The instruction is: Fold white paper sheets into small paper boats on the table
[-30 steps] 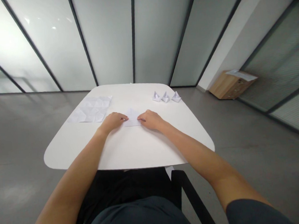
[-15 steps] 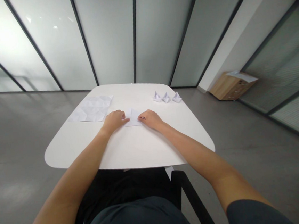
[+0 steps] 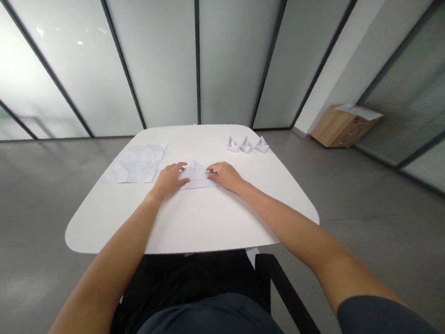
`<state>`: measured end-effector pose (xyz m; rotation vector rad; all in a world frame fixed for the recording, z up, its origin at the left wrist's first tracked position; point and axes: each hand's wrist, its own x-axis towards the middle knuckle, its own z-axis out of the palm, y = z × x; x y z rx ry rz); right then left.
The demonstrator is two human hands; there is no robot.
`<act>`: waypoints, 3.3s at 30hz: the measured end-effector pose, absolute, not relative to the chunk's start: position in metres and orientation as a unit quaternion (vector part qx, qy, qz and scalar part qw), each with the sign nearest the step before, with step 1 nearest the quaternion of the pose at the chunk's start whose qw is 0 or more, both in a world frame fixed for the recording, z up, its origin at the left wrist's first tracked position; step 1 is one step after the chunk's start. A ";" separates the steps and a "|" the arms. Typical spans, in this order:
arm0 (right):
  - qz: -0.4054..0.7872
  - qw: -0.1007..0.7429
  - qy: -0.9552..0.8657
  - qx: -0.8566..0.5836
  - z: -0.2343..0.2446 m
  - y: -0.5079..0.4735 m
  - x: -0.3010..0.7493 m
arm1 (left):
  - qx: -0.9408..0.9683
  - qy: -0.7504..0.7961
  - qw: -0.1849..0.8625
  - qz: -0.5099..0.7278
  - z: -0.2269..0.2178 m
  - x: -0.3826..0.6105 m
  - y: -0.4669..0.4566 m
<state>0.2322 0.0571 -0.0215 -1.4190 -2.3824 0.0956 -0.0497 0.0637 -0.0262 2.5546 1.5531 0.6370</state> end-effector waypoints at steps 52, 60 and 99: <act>-0.038 0.116 -0.908 -0.400 -0.008 0.058 0.260 | 0.857 0.447 0.168 0.194 -0.012 -0.069 0.066; -0.018 0.104 -0.910 -0.400 -0.005 0.046 0.250 | 0.896 0.409 0.113 0.132 -0.009 -0.059 0.057; 0.077 0.180 -0.831 -0.521 -0.013 0.052 0.247 | 0.847 0.518 0.053 0.106 -0.004 -0.073 0.060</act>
